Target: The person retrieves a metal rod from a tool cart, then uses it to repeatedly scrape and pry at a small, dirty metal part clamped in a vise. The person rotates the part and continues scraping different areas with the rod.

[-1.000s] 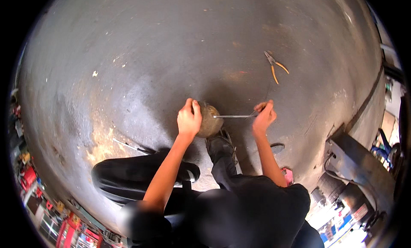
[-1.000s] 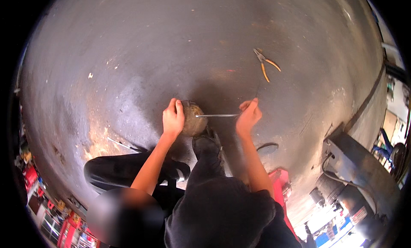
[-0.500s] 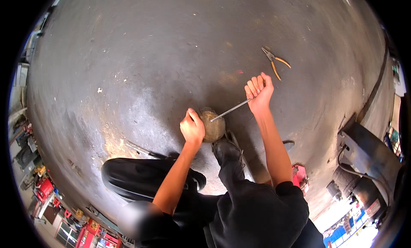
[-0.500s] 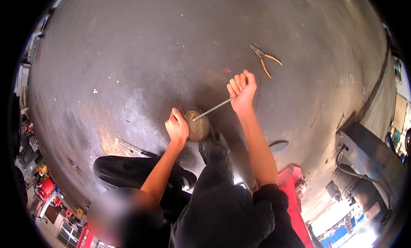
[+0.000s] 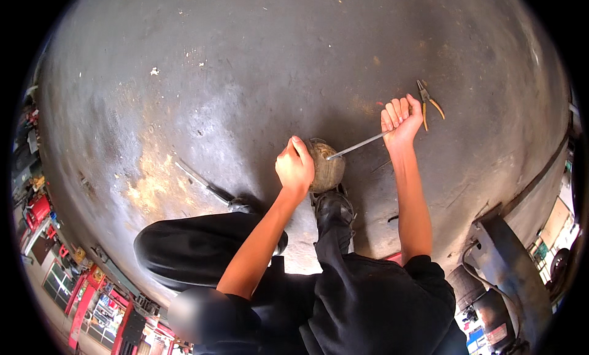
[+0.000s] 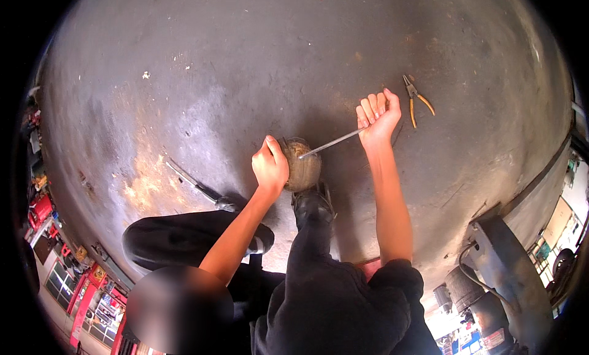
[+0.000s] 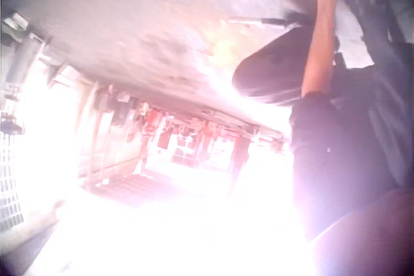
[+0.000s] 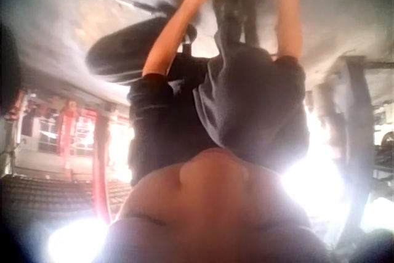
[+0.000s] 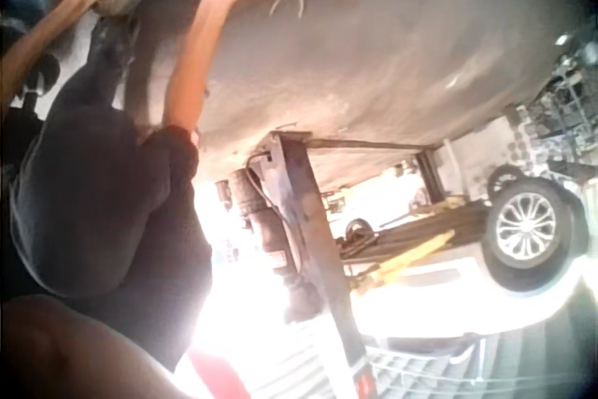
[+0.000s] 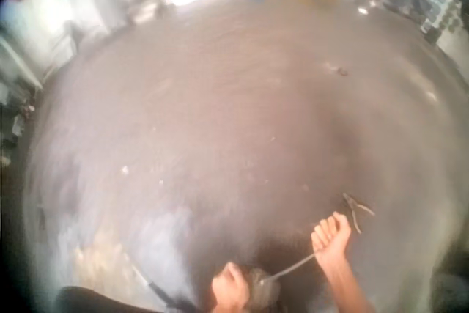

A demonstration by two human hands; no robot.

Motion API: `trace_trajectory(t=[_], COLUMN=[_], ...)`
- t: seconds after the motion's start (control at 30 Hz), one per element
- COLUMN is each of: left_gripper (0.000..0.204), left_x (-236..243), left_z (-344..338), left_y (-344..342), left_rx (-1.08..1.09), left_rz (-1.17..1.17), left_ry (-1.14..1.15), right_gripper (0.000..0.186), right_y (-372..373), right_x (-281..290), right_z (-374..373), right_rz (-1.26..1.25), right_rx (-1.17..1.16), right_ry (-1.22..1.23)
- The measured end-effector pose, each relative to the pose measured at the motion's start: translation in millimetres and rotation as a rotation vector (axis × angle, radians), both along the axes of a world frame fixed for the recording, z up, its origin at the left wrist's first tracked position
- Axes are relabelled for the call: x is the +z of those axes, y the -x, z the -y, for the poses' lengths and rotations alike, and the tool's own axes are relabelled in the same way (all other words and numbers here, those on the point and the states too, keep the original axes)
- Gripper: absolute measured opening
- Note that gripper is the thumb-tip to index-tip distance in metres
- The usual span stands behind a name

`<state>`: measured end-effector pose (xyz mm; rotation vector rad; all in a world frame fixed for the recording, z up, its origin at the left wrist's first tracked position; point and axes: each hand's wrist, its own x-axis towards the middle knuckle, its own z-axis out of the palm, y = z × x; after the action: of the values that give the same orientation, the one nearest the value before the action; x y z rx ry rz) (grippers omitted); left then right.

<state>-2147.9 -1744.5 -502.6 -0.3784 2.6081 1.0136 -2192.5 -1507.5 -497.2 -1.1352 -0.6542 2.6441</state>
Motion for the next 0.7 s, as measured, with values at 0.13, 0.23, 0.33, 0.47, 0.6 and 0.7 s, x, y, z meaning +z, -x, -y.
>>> trace_trajectory(t=[0.13,0.23,0.33,0.47,0.6,0.7], left_gripper=[0.041,0.045,0.047,0.046,0.046,0.042], left_x=[2.5,2.0,1.7,2.8,1.8,-0.6], left_z=[-1.4,-2.3,-0.8,0.6,-0.1,-0.2], left_y=[1.0,1.9,0.6,-1.8,-1.9,-1.6], left_rx=[0.014,0.029,0.039,0.045,0.043,0.025], left_rz=[0.012,-0.038,-0.047,-0.046,-0.054,-0.038], left_ry=[-0.024,-0.033,-0.040,-0.051,-0.044,-0.019], right_gripper=[0.050,0.050,0.050,0.050,0.050,0.050], right_y=[3.3,6.8,6.9,9.1,8.3,10.3], right_x=[-2.7,-2.2,-4.1,-5.2,-3.9,-0.8], right_z=[-2.6,-1.9,-1.0,0.2,-0.8,1.7], right_rz=[-0.048,-0.052,-0.046,-0.036,-0.002,0.039], right_rx=[0.032,0.030,0.035,0.058,0.081,0.074], right_ry=[0.016,0.017,0.015,0.009,0.016,0.003])
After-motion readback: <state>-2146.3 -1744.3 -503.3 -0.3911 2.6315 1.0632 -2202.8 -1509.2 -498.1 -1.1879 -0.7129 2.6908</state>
